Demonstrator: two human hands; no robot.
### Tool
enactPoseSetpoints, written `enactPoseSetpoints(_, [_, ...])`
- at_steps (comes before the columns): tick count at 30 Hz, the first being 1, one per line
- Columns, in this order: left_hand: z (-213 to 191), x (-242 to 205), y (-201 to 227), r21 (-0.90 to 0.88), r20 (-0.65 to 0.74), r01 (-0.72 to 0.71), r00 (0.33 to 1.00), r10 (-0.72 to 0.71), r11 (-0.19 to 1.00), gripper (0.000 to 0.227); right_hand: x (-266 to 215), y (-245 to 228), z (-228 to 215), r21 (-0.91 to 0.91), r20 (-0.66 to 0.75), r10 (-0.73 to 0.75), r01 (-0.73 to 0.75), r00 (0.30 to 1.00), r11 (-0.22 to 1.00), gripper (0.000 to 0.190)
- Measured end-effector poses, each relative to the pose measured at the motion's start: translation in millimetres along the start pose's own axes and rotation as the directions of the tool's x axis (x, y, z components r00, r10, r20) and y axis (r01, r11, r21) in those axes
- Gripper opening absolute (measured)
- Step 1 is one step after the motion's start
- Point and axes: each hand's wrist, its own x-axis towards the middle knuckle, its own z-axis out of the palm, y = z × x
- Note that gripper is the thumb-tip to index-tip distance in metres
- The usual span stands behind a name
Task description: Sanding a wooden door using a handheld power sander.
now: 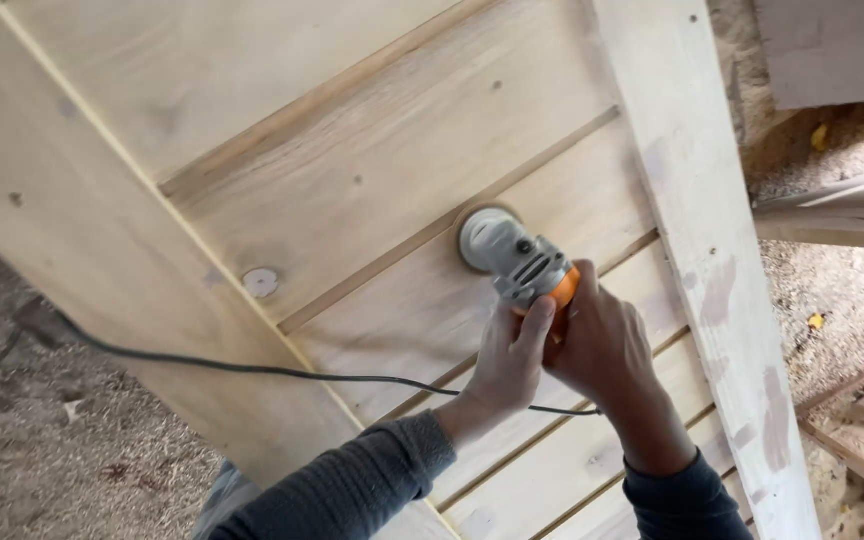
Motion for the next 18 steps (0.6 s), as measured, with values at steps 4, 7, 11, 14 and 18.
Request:
enactPoseSetpoints(4, [28.9, 37.7, 6.7, 0.033, -0.008, -0.047, 0.999, 0.047, 0.998, 0.048, 15.9, 47.0, -1.0, 0.076, -0.079, 0.014, -0.008, 0.997, 0.997, 0.047])
enactPoseSetpoints(7, [46.1, 65.2, 7.1, 0.014, 0.032, -0.122, 0.992, 0.122, 0.992, 0.047, 27.1, 70.4, -5.7, 0.061, -0.166, 0.020, -0.010, 0.986, 0.998, 0.071])
enactPoseSetpoints(11, [66.1, 92.8, 11.7, 0.020, 0.177, -0.057, 0.983, 0.052, 0.998, 0.050, 34.2, 99.2, -9.6, 0.143, -0.231, 0.048, -0.015, 0.972, 0.990, 0.055])
enactPoseSetpoints(14, [70.6, 96.6, 15.9, 0.138, 0.248, 0.046, 0.966, -0.079, 0.989, 0.052, 28.1, 111.0, -1.3, 0.201, -0.280, 0.076, -0.019, 0.957, 0.979, 0.056])
enactPoseSetpoints(18, [53.7, 71.1, 17.9, 0.214, 0.259, 0.063, 0.959, -0.119, 0.975, 0.053, 4.0, 88.6, 10.6, 0.256, -0.317, 0.078, 0.007, 0.945, 0.967, 0.052])
